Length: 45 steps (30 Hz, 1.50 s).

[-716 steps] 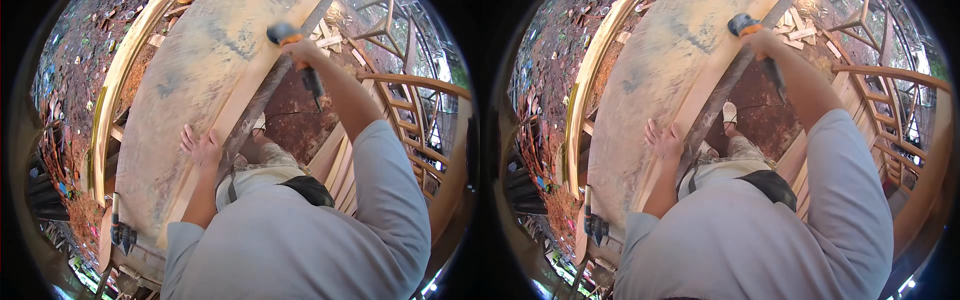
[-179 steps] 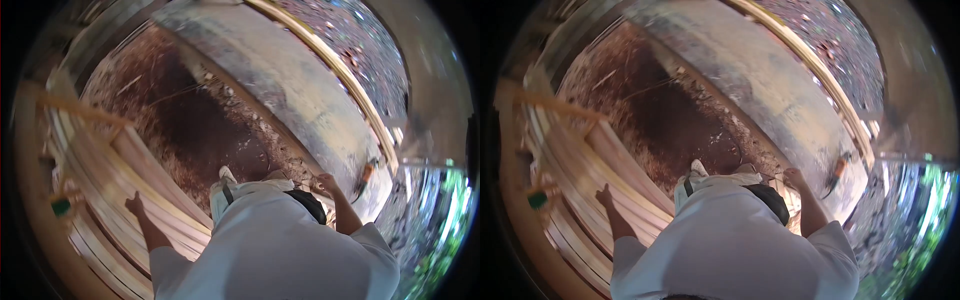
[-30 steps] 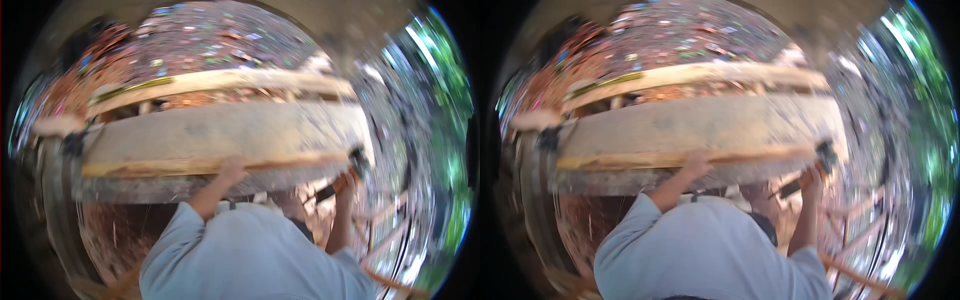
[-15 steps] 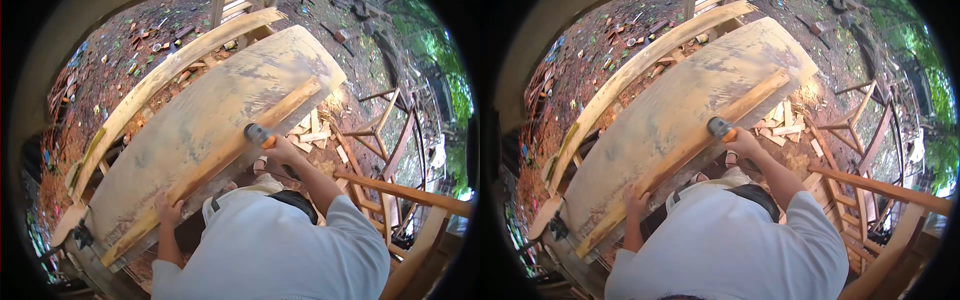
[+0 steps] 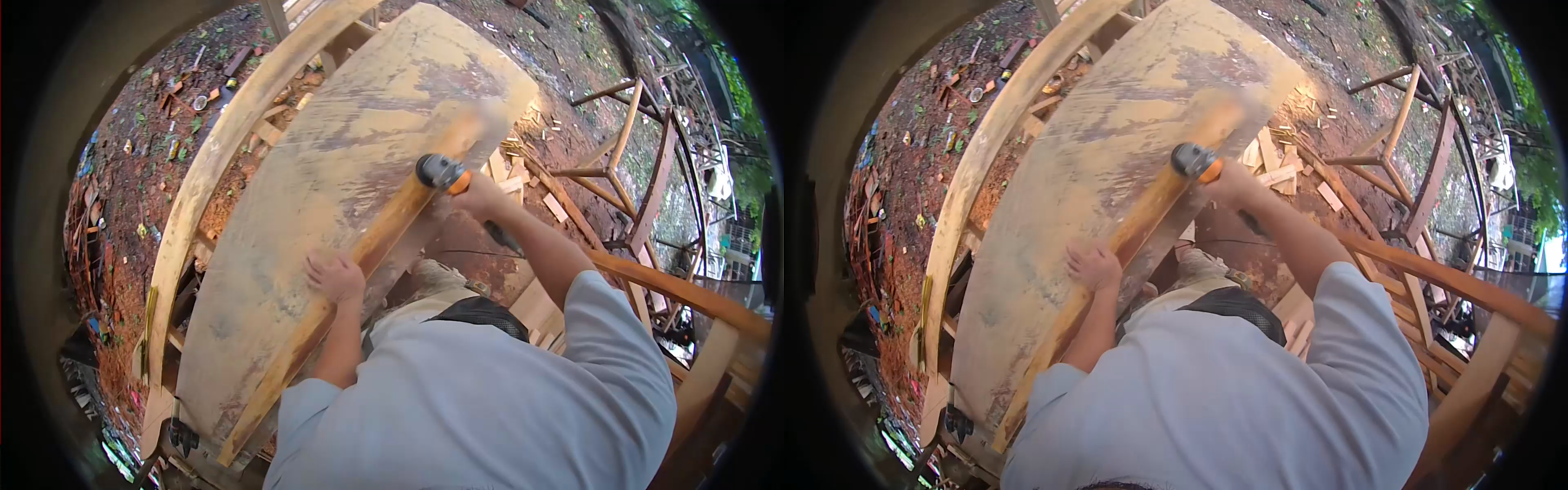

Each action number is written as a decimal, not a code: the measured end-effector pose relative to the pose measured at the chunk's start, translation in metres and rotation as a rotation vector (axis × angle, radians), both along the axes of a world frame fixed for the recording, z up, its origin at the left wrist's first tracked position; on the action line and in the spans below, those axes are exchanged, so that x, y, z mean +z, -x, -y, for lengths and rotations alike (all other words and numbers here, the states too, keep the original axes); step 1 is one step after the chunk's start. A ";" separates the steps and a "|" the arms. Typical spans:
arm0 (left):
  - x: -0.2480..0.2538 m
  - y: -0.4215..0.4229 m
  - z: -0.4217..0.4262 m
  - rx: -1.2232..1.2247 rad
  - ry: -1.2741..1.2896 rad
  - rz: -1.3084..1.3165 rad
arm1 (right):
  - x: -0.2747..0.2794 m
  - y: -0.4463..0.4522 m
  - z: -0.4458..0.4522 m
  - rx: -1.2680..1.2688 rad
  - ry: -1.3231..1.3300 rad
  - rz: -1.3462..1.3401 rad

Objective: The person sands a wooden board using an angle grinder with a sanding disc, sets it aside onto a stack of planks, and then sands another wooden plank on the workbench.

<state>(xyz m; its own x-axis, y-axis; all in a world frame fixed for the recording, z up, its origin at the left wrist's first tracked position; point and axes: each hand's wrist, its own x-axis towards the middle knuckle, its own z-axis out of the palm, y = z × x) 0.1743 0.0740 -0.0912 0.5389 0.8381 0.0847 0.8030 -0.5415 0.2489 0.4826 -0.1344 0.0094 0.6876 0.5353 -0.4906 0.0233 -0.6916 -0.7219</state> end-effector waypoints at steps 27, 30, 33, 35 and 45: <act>-0.009 -0.002 0.001 -0.057 -0.109 -0.071 | 0.024 -0.082 -0.010 0.013 0.200 -0.051; -0.005 -0.003 0.002 -0.051 -0.082 -0.089 | -0.001 -0.126 0.010 -0.044 0.236 0.014; -0.005 -0.005 0.001 -0.042 -0.073 -0.095 | -0.005 -0.150 0.008 -0.191 0.296 -0.013; -0.005 -0.002 0.002 -0.039 -0.073 -0.086 | -0.012 -0.147 0.012 -0.221 0.339 -0.022; -0.002 -0.005 0.001 -0.011 -0.042 -0.063 | 0.010 0.016 -0.042 -0.082 0.180 -0.107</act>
<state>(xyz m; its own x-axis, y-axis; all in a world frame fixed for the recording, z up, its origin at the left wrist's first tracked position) 0.1790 0.0729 -0.0936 0.5534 0.8286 0.0848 0.8104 -0.5591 0.1749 0.4662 -0.0925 0.0192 0.6643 0.3769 -0.6454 -0.1082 -0.8060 -0.5820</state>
